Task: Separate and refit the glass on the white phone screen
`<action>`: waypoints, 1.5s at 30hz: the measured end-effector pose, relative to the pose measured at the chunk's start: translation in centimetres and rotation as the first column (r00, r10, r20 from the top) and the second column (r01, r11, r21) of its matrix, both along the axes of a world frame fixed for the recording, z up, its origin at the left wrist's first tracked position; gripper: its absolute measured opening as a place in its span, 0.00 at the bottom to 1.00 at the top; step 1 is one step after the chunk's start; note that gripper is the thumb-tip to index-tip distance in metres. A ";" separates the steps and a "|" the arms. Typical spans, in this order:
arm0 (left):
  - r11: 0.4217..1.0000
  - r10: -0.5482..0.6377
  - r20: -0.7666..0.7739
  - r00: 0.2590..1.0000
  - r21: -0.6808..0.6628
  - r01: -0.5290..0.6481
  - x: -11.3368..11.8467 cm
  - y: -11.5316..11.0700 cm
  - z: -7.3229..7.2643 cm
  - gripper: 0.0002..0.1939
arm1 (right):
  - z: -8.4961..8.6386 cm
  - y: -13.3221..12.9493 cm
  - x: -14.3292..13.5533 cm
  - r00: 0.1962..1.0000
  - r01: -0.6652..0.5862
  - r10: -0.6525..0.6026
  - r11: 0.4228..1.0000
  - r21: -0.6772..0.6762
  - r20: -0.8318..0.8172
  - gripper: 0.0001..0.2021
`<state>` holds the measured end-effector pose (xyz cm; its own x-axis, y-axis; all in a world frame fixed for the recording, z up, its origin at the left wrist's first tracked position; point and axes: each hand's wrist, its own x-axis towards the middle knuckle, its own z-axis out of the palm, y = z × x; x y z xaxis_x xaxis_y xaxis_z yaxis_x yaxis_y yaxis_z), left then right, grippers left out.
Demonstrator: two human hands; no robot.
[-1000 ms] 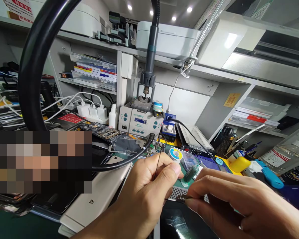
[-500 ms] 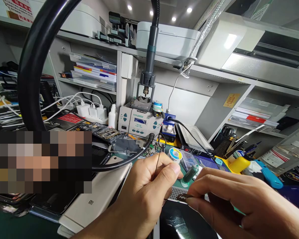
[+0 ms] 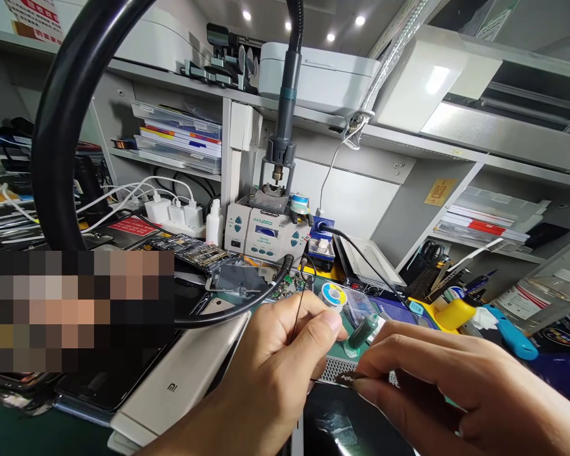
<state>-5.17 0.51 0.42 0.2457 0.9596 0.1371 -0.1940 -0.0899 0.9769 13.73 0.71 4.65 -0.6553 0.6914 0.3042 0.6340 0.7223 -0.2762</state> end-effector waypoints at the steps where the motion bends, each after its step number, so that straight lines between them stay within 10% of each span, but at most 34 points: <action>1: 1.000 0.000 -0.005 1.000 -0.006 0.000 0.0 0.0 0.1 0.17 | 0.0 0.0 0.0 1.000 0.000 0.000 1.000 -0.001 0.000 0.07; 45: 0.999 -0.002 0.094 0.996 -0.032 0.005 0.4 0.1 -0.6 0.15 | 0.1 0.0 0.0 1.000 -0.001 0.002 1.000 0.030 -0.002 0.07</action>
